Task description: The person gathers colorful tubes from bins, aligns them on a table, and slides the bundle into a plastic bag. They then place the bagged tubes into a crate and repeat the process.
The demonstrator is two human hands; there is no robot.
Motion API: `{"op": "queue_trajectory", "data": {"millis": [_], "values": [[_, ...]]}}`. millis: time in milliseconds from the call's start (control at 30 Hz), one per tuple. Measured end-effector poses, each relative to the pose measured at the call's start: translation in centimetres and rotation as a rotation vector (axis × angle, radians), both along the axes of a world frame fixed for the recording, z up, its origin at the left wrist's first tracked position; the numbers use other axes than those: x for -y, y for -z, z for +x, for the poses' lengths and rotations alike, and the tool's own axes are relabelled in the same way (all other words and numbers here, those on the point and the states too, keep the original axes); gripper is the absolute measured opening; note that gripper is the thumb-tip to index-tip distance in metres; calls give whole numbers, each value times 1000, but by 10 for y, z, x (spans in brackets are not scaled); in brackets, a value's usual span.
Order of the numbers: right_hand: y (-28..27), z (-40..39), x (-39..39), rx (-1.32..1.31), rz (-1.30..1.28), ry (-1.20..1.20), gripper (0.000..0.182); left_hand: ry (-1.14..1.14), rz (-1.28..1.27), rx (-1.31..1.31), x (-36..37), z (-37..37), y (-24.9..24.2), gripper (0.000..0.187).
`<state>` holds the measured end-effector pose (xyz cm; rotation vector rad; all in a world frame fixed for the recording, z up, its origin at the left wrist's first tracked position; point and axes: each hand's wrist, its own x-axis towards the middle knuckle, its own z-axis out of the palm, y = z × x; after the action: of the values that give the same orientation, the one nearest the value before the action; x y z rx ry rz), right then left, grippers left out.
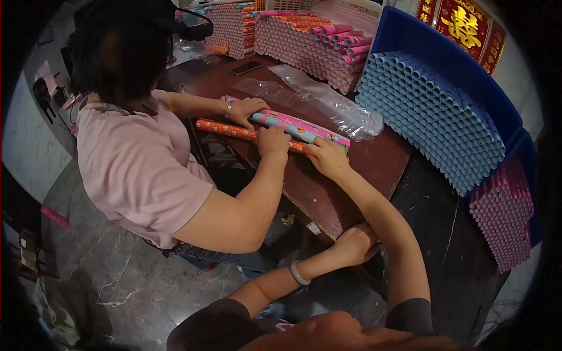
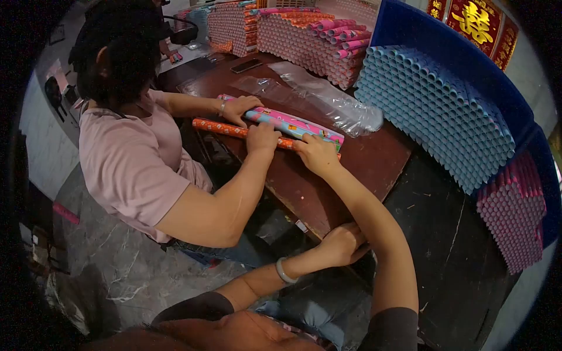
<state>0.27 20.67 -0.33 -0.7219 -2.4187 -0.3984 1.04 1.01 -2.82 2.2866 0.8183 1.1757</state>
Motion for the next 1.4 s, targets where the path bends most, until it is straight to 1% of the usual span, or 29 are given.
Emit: {"op": "queue_trajectory", "data": {"millis": [67, 133, 200, 267, 333, 367, 400, 467, 500, 533, 567, 600, 633, 767, 833, 933, 1033, 1100, 1167, 1267, 1333, 1367, 1400], "values": [[0, 0, -3, -7, -28, 31, 19, 0, 16, -10, 0, -1, 1, 31], [-3, -3, -11, 22, 76, 33, 22, -2, 8, 12, 1, 0, -2, 28], [-9, -6, -16, 21, 52, 14, 24, -10, -1, 34, 1, 0, -2, 26], [-11, -9, -22, 18, 28, -1, 25, -32, 31, -35, 2, 1, 1, 29], [-12, -12, -30, -51, 7, 7, 33, -8, 2, -60, 1, 0, 0, 30], [-11, -12, -36, 8, -58, 67, 54, 17, -27, -83, 0, 0, -1, 31], [-4, -14, -44, 3, -55, 68, 54, 18, -23, -87, 0, 0, -1, 31], [3, -20, -55, -100, -4, 311, 84, -15, 77, -37, 1, 0, 1, 30], [-2, -19, -61, 10, -111, 355, 104, -16, 76, -45, 0, 1, 1, 30], [-6, -19, -66, 2, -114, 352, 104, -8, 70, 7, 0, 3, 1, 30], [-18, -19, -65, 91, -311, 424, 105, -2, 64, 60, -1, 5, 2, 31], [-25, -21, -65, 183, -508, 492, 107, -6, 63, 55, -2, 7, 6, 31], [-20, -20, -73, 218, -428, 492, 107, -11, 77, 74, -2, 8, 12, 31], [-17, -18, -80, 239, -366, 479, 105, -32, 133, 117, -1, 7, 7, 30], [-17, -17, -79, 202, -335, 471, 99, -20, 167, 96, -2, 4, 3, 31], [-10, -15, -86, 192, -417, 465, 100, 9, 191, 60, -3, 5, 10, 31], [-22, -17, -77, 234, -492, 508, 105, 13, 156, 58, 0, 3, 7, 30], [-19, -17, -74, 214, -456, 507, 104, 9, 130, 72, 0, 3, 7, 30], [-17, -16, -72, 196, -422, 509, 104, -36, 170, 63, 0, 6, 11, 30], [-13, -16, -71, 155, -388, 516, 101, -21, 234, -1, 0, 3, 12, 31], [-12, -14, -75, 153, -383, 476, 94, -19, 213, 19, 1, 4, 12, 31], [-11, -14, -76, 150, -382, 476, 94, -21, 195, 41, 1, 4, 10, 31], [-10, -15, -77, 159, -344, 458, 89, -21, 198, 39, 2, 2, 8, 31]]}}
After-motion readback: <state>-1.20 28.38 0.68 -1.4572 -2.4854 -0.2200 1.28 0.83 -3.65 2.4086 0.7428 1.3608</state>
